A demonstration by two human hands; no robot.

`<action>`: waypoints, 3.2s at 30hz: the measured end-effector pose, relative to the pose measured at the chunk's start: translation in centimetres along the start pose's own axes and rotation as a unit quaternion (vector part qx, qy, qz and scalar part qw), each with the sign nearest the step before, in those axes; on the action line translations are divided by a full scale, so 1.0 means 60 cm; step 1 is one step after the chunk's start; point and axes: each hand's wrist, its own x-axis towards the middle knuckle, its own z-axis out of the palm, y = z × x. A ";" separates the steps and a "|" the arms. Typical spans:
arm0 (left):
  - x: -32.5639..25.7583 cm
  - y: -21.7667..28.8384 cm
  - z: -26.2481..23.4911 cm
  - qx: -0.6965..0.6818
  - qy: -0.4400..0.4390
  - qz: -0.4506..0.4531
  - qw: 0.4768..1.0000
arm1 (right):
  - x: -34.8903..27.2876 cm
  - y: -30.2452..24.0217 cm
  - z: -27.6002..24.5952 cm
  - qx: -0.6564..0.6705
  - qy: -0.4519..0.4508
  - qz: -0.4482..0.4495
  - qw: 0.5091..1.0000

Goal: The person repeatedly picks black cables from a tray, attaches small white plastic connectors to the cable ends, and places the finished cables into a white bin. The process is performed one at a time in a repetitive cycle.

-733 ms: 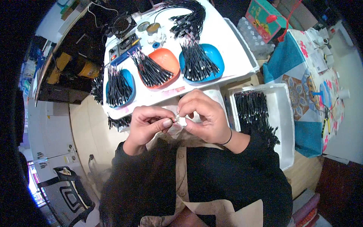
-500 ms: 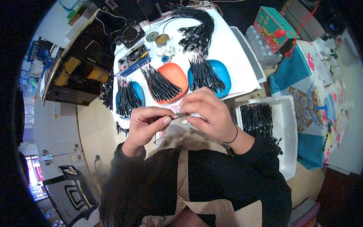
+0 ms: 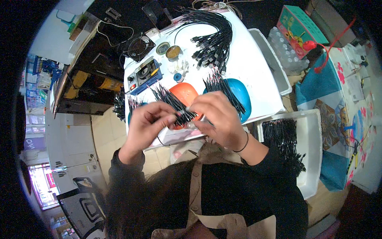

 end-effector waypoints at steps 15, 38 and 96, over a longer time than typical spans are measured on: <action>0.323 -0.143 -0.129 0.491 0.156 0.135 0.847 | -0.021 0.048 -0.022 0.083 -0.084 0.186 0.975; 0.380 -0.169 -0.138 0.542 0.090 0.046 0.834 | -0.017 0.068 -0.024 0.123 -0.089 0.157 0.976; 0.195 -0.170 -0.222 0.667 0.137 0.009 0.733 | -0.068 -0.028 0.004 0.039 -0.178 0.127 0.975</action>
